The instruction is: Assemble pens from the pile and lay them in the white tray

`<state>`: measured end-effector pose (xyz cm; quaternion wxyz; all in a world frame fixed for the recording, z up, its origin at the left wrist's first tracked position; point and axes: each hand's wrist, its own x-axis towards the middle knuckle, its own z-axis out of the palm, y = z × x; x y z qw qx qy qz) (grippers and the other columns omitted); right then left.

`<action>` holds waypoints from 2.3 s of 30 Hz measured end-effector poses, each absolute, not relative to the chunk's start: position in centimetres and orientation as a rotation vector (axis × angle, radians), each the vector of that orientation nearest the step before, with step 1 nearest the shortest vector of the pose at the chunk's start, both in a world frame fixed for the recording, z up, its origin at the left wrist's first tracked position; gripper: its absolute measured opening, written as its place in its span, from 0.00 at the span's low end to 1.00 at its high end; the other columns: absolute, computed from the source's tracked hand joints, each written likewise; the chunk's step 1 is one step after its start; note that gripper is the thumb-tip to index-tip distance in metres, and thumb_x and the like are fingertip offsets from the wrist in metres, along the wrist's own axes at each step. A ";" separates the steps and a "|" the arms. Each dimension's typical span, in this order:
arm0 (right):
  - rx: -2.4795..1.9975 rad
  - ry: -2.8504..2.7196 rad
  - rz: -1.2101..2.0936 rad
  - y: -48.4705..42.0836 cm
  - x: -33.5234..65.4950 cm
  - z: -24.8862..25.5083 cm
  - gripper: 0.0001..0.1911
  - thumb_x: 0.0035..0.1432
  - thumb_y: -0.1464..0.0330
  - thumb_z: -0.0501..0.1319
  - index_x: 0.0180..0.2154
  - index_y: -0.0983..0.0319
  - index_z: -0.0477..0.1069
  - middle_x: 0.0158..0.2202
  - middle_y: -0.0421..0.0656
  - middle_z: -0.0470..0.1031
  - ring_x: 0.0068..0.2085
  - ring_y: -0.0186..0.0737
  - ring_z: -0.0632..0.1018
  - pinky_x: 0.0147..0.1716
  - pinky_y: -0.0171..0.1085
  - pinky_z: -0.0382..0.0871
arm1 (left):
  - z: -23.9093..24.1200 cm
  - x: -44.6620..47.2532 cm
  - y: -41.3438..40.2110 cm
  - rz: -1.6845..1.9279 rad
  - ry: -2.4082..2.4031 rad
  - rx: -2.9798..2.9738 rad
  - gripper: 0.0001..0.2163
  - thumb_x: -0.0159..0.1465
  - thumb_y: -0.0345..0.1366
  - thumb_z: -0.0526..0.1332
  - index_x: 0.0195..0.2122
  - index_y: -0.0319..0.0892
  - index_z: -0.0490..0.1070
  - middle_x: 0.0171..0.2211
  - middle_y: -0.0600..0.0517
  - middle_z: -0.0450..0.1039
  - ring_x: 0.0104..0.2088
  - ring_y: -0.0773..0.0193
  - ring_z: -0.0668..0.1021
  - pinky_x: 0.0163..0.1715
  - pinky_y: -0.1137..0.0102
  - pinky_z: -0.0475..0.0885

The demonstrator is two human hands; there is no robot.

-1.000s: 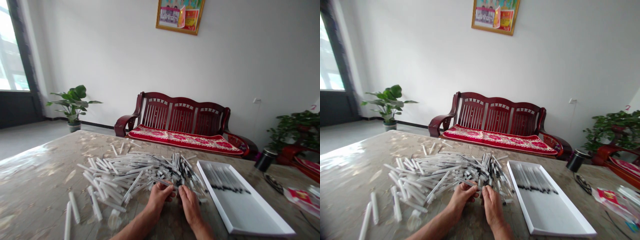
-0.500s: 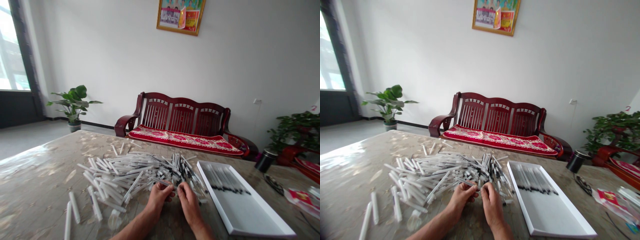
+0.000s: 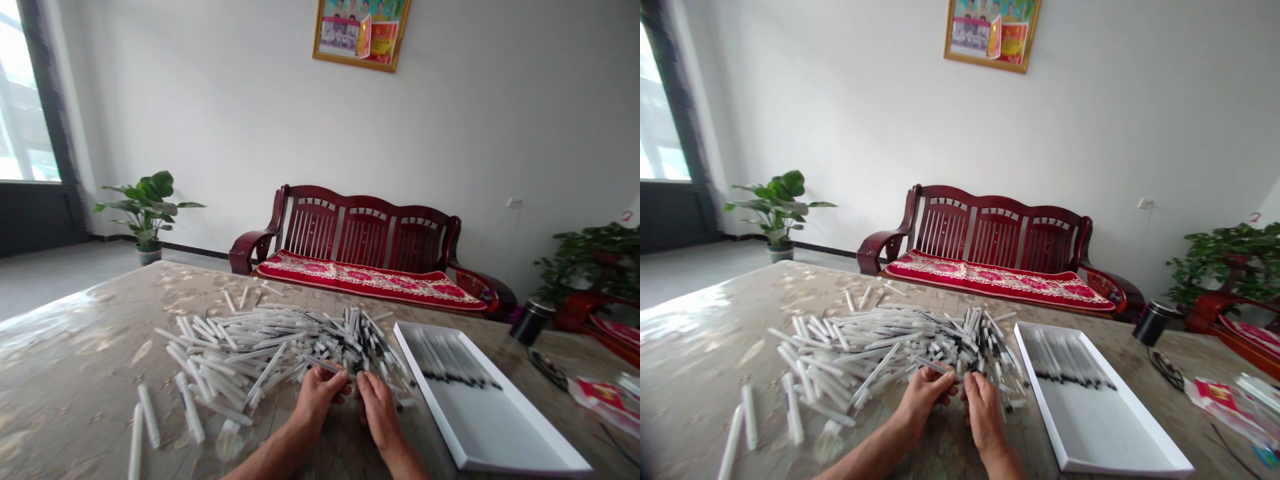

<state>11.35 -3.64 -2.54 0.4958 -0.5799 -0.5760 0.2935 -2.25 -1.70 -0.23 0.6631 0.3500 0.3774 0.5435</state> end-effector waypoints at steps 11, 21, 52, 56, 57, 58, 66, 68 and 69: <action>-1.235 -1.048 1.131 -4.3 10.0 -1.4 0.23 0.55 0.44 0.56 0.24 0.56 0.59 0.15 0.31 0.56 0.15 0.30 0.55 0.13 0.32 0.46 | -0.8 -2.0 -2.3 1.319 0.752 1.077 0.15 0.47 0.46 0.73 0.25 0.40 0.74 0.19 0.53 0.73 0.22 0.65 0.75 0.22 0.73 0.67; -1.289 -1.172 0.802 -3.5 12.5 -0.9 0.22 0.57 0.50 0.55 0.20 0.56 0.56 0.15 0.33 0.56 0.18 0.33 0.59 0.16 0.34 0.54 | 0.2 -2.8 -2.5 0.825 0.693 0.895 0.27 0.54 0.62 0.61 0.29 0.38 0.76 0.20 0.51 0.75 0.13 0.73 0.66 0.13 0.76 0.53; -1.797 -1.632 -0.242 -1.7 16.7 -1.6 0.18 0.60 0.74 0.50 0.47 0.62 0.73 0.41 0.51 0.77 0.44 0.50 0.76 0.44 0.43 0.66 | -0.5 -3.4 -0.3 1.296 0.760 0.469 0.23 0.32 0.44 0.79 0.27 0.39 0.76 0.22 0.56 0.75 0.26 0.68 0.77 0.26 0.75 0.70; -1.419 -1.316 0.246 -1.6 15.6 -1.9 0.12 0.58 0.60 0.57 0.41 0.59 0.71 0.36 0.46 0.78 0.38 0.47 0.78 0.39 0.41 0.71 | -0.6 -3.3 -0.3 1.317 0.748 0.441 0.24 0.30 0.43 0.80 0.27 0.39 0.77 0.22 0.55 0.76 0.26 0.68 0.78 0.27 0.75 0.72; -1.353 -1.244 0.384 -1.7 15.1 -1.9 0.13 0.56 0.57 0.59 0.39 0.59 0.70 0.34 0.45 0.78 0.35 0.45 0.78 0.36 0.41 0.72 | -0.6 -3.3 -0.3 1.320 0.744 0.444 0.24 0.31 0.43 0.80 0.27 0.39 0.77 0.22 0.55 0.76 0.25 0.68 0.78 0.27 0.75 0.72; -1.298 -1.183 0.510 -1.9 14.6 -1.9 0.15 0.54 0.55 0.60 0.38 0.58 0.70 0.32 0.43 0.78 0.33 0.44 0.78 0.33 0.40 0.73 | -0.6 -3.4 -0.3 1.323 0.740 0.449 0.23 0.32 0.42 0.80 0.27 0.39 0.77 0.22 0.55 0.76 0.25 0.68 0.78 0.27 0.75 0.72; -1.165 -1.024 0.841 -2.6 12.2 -1.2 0.22 0.47 0.52 0.66 0.39 0.60 0.72 0.34 0.44 0.80 0.32 0.44 0.80 0.34 0.40 0.75 | -0.5 -3.3 -0.2 1.313 0.735 0.457 0.22 0.32 0.41 0.80 0.27 0.38 0.76 0.21 0.54 0.77 0.25 0.67 0.79 0.26 0.76 0.73; -1.165 -1.041 0.851 -2.5 12.2 -1.2 0.23 0.47 0.52 0.67 0.38 0.61 0.73 0.34 0.45 0.80 0.32 0.45 0.80 0.34 0.41 0.75 | -0.6 -3.3 -0.2 1.310 0.735 0.460 0.21 0.33 0.40 0.80 0.27 0.38 0.76 0.21 0.54 0.76 0.25 0.67 0.79 0.26 0.76 0.73; -1.164 -1.052 0.850 -2.5 12.2 -1.2 0.23 0.46 0.51 0.67 0.38 0.61 0.73 0.34 0.45 0.80 0.32 0.45 0.80 0.34 0.41 0.75 | -0.6 -3.3 -0.2 1.310 0.735 0.461 0.21 0.33 0.40 0.80 0.27 0.38 0.76 0.21 0.54 0.76 0.25 0.67 0.79 0.26 0.76 0.74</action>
